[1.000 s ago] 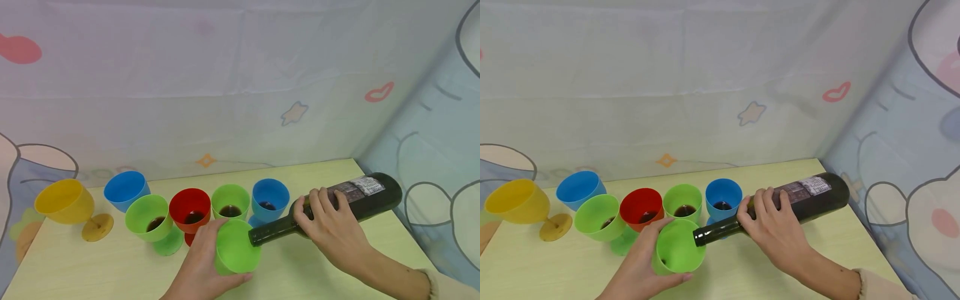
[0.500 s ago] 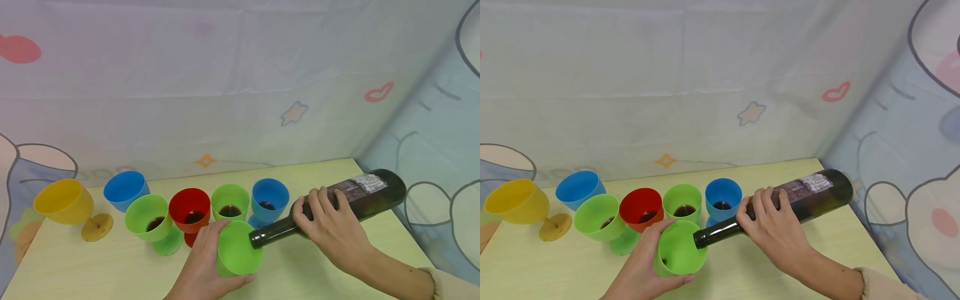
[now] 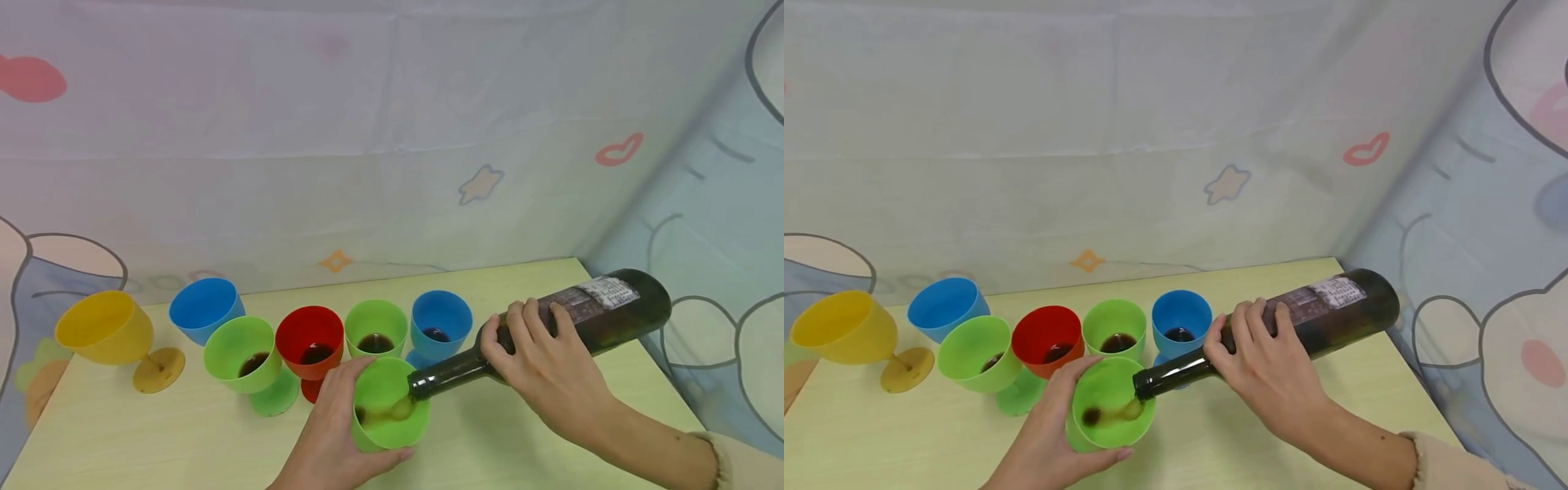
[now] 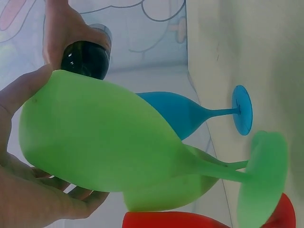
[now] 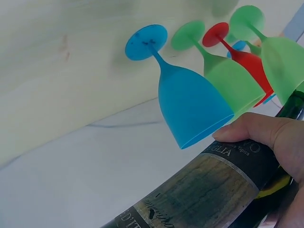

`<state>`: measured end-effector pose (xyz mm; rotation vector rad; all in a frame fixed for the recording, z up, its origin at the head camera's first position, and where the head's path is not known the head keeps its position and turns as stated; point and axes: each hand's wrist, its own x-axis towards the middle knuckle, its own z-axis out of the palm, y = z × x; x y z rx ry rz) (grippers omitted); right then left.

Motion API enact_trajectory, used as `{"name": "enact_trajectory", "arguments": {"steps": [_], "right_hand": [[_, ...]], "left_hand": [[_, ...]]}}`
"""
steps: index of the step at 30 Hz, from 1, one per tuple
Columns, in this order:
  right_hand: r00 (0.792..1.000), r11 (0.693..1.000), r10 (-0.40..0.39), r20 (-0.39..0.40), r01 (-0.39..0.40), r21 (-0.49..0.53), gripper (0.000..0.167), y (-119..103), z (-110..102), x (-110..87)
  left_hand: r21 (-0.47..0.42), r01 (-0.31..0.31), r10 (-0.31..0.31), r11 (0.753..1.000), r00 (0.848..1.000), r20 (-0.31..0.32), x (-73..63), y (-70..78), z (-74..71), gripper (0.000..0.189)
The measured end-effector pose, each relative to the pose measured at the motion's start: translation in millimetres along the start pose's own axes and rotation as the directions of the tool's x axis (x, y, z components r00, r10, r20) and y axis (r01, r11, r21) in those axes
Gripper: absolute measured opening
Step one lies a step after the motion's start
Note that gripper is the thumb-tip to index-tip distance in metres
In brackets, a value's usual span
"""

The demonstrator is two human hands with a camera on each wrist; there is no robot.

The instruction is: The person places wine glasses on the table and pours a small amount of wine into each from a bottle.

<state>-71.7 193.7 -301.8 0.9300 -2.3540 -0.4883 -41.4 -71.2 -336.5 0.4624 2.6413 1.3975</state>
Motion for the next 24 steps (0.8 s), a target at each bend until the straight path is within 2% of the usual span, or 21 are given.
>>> {"name": "enact_trajectory", "arguments": {"steps": [6,9,14,20,24], "right_hand": [[1.0,1.0,0.0,-0.008,0.0,0.0,0.068,0.7,-1.6,1.6],[1.0,1.0,0.0,-0.005,0.0,-0.001,0.07,1.1,-2.2,2.6],[1.0,1.0,0.0,0.008,0.0,-0.011,0.071,1.6,-2.8,3.7],[1.0,0.998,-0.001,0.0,0.001,-0.067,0.07,1.1,-2.4,2.8],[1.0,0.998,-0.004,-0.002,0.004,-0.064,0.07,1.0,-1.9,2.1]], "left_hand": [[-0.071,0.011,-0.012,0.997,1.0,-0.013,-0.9,-2.5,0.5,0.09],[-0.136,0.028,-0.03,0.99,0.999,-0.013,-0.8,-5.1,1.4,0.091],[-0.22,0.029,-0.04,0.975,0.998,-0.047,-1.0,-10.6,5.5,0.089],[-0.277,0.034,-0.049,0.96,0.998,-0.047,0.8,-16.9,10.3,0.088],[-0.286,0.038,-0.054,0.957,0.997,-0.049,1.5,-19.5,12.6,0.088]]}}
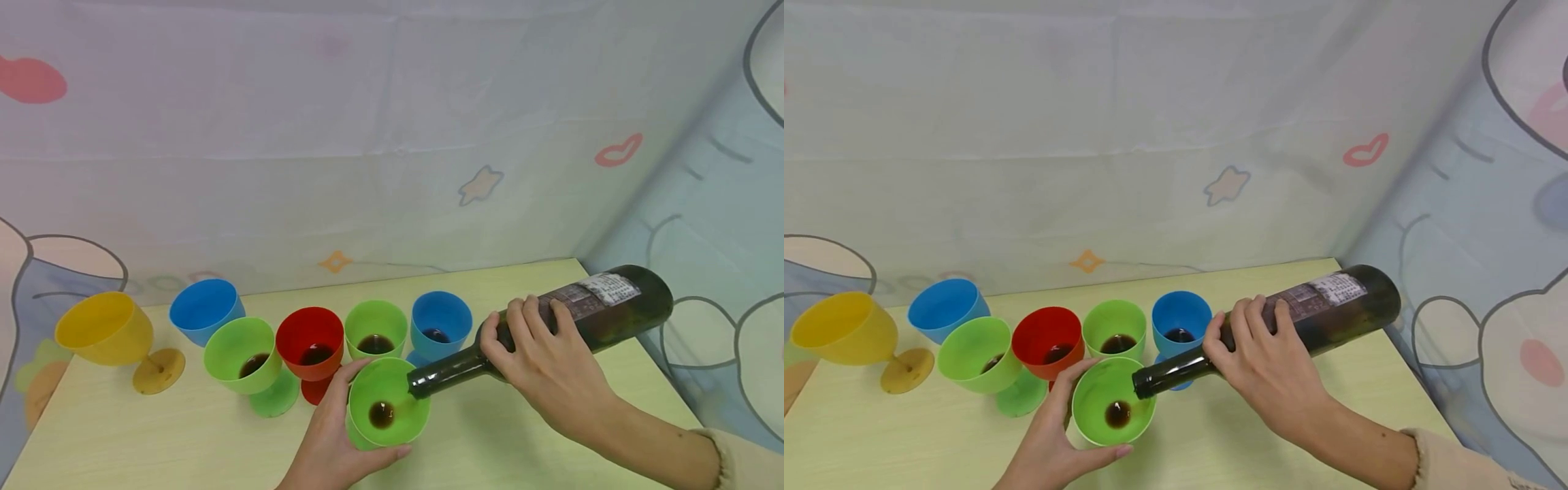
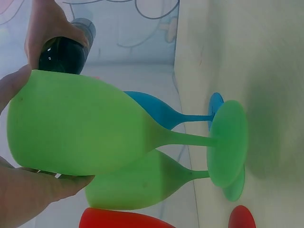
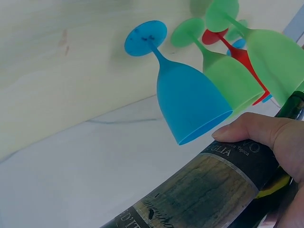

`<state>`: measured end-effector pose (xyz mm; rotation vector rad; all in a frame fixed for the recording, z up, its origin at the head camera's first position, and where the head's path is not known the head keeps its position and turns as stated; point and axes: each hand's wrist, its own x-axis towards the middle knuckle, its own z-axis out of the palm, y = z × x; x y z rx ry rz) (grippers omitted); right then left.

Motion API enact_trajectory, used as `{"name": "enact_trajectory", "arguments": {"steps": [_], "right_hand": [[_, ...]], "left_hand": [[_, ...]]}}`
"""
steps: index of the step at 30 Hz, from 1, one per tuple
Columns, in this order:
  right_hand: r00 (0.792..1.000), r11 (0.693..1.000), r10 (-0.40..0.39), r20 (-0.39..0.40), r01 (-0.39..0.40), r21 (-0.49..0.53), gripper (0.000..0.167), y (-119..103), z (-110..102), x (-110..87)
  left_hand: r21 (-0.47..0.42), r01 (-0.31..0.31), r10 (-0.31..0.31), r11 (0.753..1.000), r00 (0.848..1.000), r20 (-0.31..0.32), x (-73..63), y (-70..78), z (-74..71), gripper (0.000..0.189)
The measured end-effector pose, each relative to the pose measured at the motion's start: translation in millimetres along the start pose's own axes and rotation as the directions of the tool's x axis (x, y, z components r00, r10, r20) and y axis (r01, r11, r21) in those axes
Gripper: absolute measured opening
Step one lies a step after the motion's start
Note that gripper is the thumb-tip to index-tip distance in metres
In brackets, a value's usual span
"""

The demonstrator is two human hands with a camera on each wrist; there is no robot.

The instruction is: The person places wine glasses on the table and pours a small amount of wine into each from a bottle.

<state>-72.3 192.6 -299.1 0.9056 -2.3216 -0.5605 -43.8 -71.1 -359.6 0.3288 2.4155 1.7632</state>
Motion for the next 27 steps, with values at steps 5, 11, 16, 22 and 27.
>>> {"name": "enact_trajectory", "arguments": {"steps": [5,11,16,22,27], "right_hand": [[1.0,1.0,-0.001,0.003,0.001,-0.009,0.069,-0.3,-0.3,-0.1],[1.0,1.0,-0.001,0.001,0.001,-0.014,0.068,-0.4,-0.5,0.6],[1.0,1.0,0.0,-0.002,0.0,-0.016,0.069,-0.2,-0.9,1.0],[1.0,1.0,0.0,-0.005,0.0,-0.015,0.069,-0.3,-0.9,1.2],[1.0,1.0,0.001,-0.006,-0.001,-0.021,0.068,-0.6,-0.6,1.3]], "left_hand": [[-0.001,-0.001,0.001,1.0,1.0,-0.003,0.8,-1.7,0.4,0.088],[-0.004,-0.001,0.001,1.0,1.0,-0.005,0.7,-2.2,0.3,0.088],[-0.012,0.002,-0.002,1.0,1.0,-0.006,0.5,-2.7,0.3,0.088],[-0.017,0.005,-0.005,1.0,1.0,-0.002,0.7,-2.8,-0.1,0.088],[-0.019,-0.001,0.001,1.0,1.0,-0.011,0.6,-3.7,-0.4,0.088]]}}
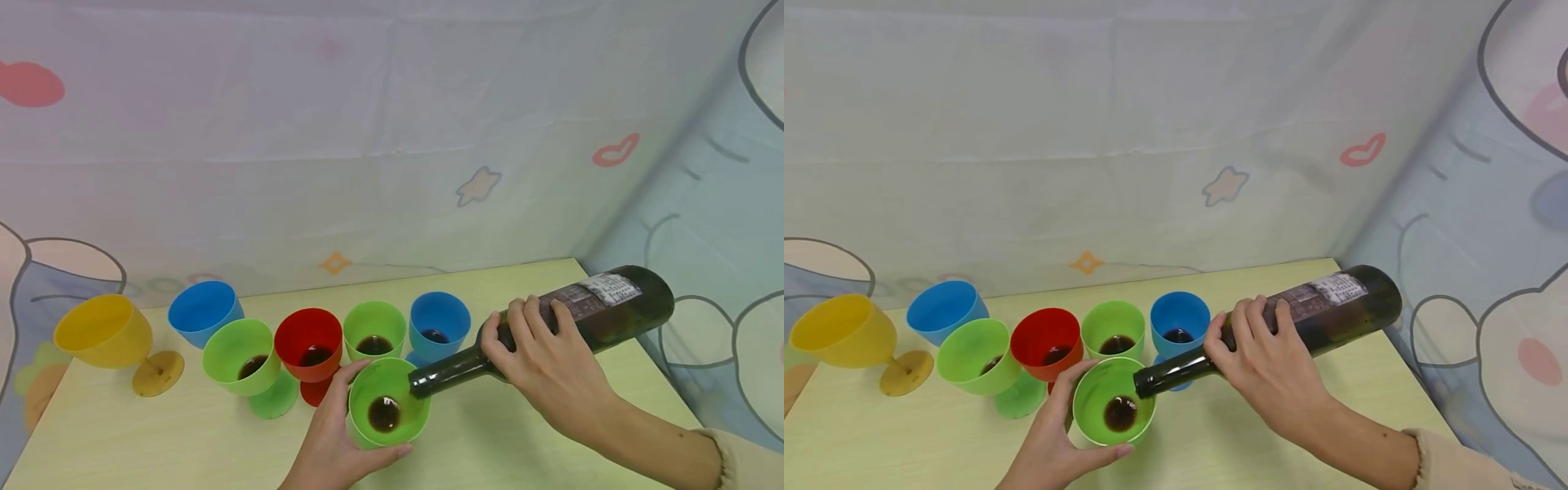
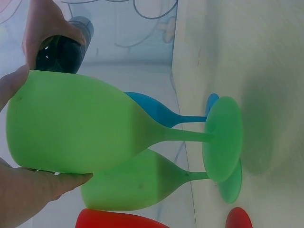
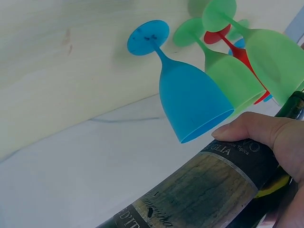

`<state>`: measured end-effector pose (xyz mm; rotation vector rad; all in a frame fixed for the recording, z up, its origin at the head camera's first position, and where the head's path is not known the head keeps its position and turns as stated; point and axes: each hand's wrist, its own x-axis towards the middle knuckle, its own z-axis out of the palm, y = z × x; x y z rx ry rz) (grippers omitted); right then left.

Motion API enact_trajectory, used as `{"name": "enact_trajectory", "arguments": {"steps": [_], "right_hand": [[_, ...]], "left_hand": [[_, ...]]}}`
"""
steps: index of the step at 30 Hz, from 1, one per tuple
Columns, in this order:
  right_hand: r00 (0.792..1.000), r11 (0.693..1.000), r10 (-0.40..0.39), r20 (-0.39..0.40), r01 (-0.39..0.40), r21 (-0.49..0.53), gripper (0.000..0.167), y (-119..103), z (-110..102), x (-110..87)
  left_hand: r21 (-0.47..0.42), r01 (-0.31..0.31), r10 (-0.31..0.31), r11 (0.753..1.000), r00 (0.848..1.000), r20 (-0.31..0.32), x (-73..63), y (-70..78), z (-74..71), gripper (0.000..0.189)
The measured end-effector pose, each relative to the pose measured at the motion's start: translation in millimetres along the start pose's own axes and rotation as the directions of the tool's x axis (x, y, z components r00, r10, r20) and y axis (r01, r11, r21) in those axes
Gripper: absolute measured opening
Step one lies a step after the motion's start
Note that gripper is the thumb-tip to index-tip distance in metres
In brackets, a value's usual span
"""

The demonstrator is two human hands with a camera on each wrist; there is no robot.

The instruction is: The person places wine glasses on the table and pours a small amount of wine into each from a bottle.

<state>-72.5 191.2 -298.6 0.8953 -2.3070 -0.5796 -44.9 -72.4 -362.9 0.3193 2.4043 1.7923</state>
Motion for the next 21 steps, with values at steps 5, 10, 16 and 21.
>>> {"name": "enact_trajectory", "arguments": {"steps": [5,10,16,21], "right_hand": [[1.0,0.999,-0.005,0.0,0.005,0.04,0.069,0.9,-0.1,0.1],[1.0,0.997,-0.008,0.0,0.008,0.074,0.07,0.9,-1.2,0.2],[1.0,0.997,-0.009,0.013,0.008,0.072,0.069,0.9,-2.0,1.0],[1.0,0.997,-0.011,0.004,0.011,0.072,0.067,1.0,-2.6,1.5]], "left_hand": [[-0.005,0.001,-0.001,1.0,1.0,0.002,0.1,0.4,-0.2,0.088],[-0.006,0.011,-0.011,1.0,1.0,0.012,0.3,-0.3,-0.5,0.088],[-0.014,0.017,-0.017,1.0,1.0,0.016,0.3,-0.8,-0.8,0.088],[-0.02,0.027,-0.027,0.999,0.999,0.021,0.4,-1.4,-0.8,0.088]]}}
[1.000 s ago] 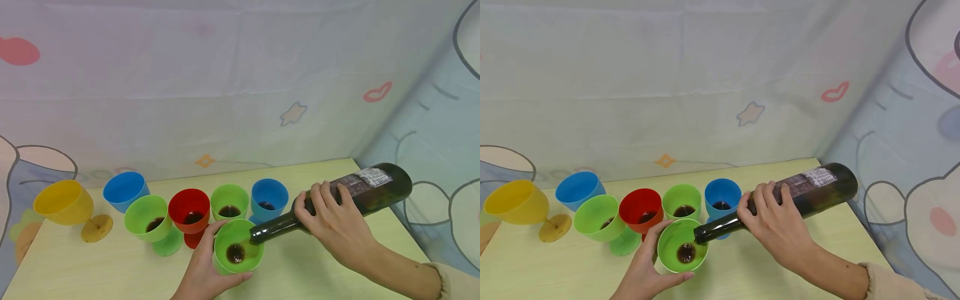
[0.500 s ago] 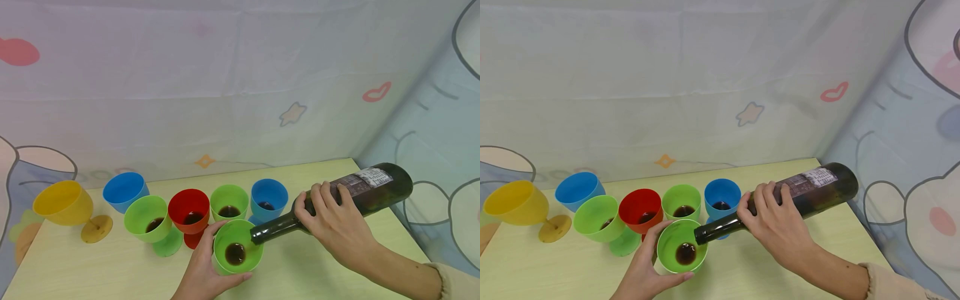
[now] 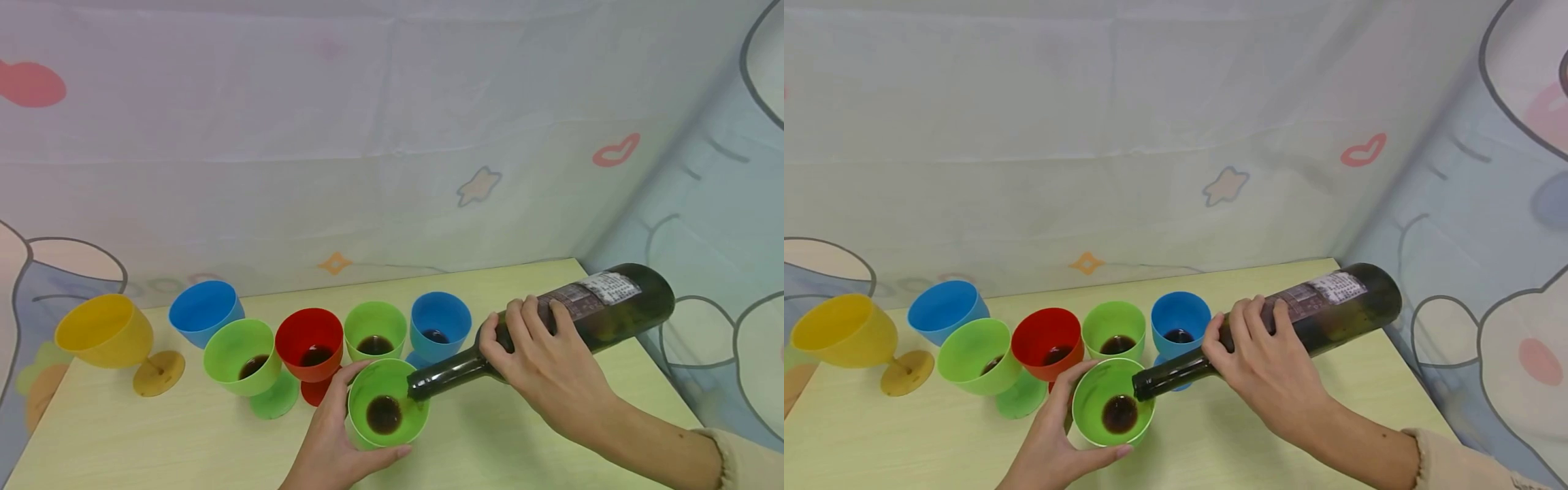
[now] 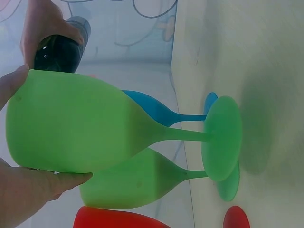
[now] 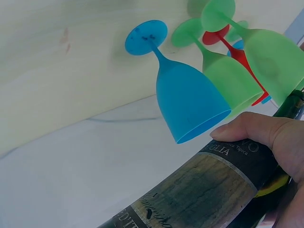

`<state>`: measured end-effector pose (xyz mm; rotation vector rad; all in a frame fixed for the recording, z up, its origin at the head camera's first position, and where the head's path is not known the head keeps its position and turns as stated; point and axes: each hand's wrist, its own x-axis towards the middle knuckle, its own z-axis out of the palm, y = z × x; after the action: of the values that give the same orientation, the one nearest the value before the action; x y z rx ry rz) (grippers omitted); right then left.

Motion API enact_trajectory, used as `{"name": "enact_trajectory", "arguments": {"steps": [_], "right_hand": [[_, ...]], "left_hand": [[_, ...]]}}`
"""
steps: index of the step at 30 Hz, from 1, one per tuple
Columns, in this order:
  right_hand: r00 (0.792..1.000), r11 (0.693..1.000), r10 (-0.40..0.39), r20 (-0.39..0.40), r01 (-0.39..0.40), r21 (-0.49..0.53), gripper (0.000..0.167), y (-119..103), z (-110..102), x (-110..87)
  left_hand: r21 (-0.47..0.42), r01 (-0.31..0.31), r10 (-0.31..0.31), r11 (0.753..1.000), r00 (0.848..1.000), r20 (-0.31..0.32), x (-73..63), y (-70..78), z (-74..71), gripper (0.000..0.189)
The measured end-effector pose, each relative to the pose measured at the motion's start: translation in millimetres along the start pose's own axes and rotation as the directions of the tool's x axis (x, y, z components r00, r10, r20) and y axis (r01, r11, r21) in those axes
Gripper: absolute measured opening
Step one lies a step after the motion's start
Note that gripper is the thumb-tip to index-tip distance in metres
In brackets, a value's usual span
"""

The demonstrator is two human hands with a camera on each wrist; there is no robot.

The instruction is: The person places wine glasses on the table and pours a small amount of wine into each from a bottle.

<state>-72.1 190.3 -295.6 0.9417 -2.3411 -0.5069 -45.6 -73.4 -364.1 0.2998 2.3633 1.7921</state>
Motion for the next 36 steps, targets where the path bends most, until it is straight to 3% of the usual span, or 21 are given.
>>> {"name": "enact_trajectory", "arguments": {"steps": [8,16,24,36], "right_hand": [[1.0,1.0,0.006,0.001,-0.006,0.0,0.064,0.1,0.4,-0.1],[0.997,0.998,0.03,0.073,-0.034,0.051,0.068,-3.9,1.9,-3.3],[0.997,0.992,0.072,0.031,-0.075,0.102,0.059,-8.5,10.2,-6.0],[0.991,0.976,0.12,0.065,-0.13,0.175,0.074,-15.2,17.2,-11.2]], "left_hand": [[-0.001,0.017,-0.017,1.0,1.0,0.007,0.2,1.7,0.3,0.087],[-0.001,0.036,-0.036,0.999,0.999,0.01,0.0,2.8,0.1,0.087],[-0.002,0.051,-0.051,0.999,0.999,0.005,0.1,3.2,-0.9,0.087],[-0.006,0.056,-0.056,0.998,0.998,0.006,-0.9,3.3,-3.8,0.088]]}}
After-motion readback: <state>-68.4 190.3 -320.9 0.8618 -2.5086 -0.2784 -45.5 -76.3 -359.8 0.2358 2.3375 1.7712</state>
